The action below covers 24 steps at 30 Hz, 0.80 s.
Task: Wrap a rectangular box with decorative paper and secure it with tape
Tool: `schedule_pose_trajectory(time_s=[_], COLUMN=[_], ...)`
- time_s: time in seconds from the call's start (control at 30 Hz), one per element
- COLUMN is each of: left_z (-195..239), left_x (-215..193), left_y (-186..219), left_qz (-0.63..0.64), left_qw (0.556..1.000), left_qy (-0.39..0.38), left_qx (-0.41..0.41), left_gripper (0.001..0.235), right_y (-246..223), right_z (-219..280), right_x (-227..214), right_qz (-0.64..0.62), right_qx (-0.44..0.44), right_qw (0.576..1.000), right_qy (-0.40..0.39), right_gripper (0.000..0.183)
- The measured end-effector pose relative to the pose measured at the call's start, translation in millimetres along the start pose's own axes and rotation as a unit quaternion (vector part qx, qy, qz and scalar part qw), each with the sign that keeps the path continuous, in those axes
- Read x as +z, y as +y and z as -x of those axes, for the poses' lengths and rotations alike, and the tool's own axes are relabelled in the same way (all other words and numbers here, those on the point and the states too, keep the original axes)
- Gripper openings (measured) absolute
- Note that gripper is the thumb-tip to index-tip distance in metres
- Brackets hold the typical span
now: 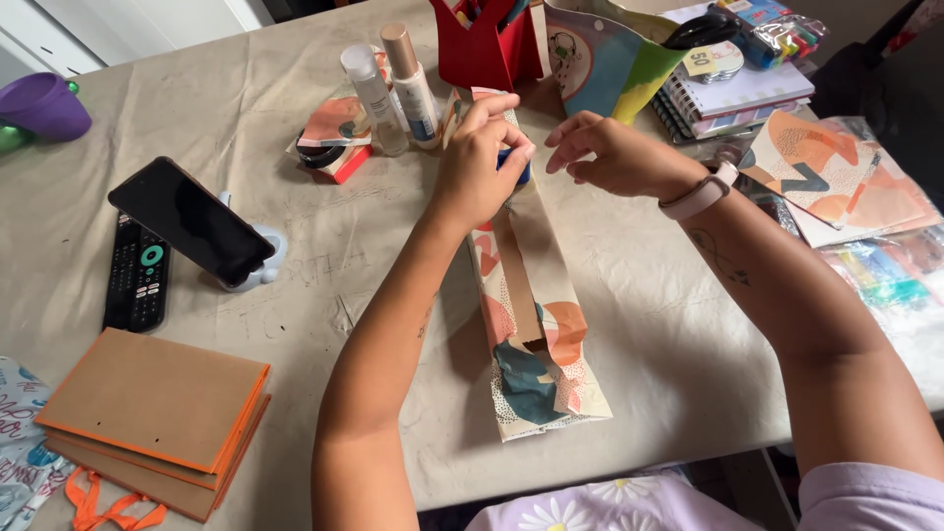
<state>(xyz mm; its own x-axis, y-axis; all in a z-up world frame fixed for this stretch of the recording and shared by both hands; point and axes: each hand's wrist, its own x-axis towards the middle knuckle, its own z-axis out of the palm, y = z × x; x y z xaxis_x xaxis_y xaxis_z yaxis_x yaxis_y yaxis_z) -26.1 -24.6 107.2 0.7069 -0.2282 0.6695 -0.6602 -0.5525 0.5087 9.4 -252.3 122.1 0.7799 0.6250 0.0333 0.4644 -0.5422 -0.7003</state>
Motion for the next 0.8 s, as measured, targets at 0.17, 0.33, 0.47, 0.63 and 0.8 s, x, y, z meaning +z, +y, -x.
schedule_pose_trajectory(time_s=[0.17,0.33,0.47,0.63,0.8], left_z=[4.9,8.1,14.8,28.8,45.4], left_x=[5.7,3.9,3.5,24.4,43.6], left_y=[-8.2,12.4,26.1,-29.8,-53.1], left_qz=[-0.002,-0.066,-0.103,0.039,0.191], left_qw=[0.994,0.995,0.994,0.987,0.907], left_qy=[-0.100,-0.072,-0.030,-0.027,-0.066], left_qx=[-0.048,-0.016,0.024,-0.153,-0.368], left_gripper=[0.022,0.009,0.010,0.005,0.010], right_y=[-11.2,-24.1,-9.7,52.5,30.6], right_z=[13.1,19.0,14.3,3.2,11.8], right_x=[6.2,4.2,-2.2,-2.8,3.1], right_qz=[-0.076,-0.141,-0.370,-0.411,-0.346], right_qx=[-0.033,0.000,0.111,0.146,0.146], right_qw=[0.996,0.989,0.922,0.897,0.923], right_qy=[-0.017,-0.035,-0.044,0.070,0.083], right_gripper=[0.033,0.037,0.039,0.040,0.044])
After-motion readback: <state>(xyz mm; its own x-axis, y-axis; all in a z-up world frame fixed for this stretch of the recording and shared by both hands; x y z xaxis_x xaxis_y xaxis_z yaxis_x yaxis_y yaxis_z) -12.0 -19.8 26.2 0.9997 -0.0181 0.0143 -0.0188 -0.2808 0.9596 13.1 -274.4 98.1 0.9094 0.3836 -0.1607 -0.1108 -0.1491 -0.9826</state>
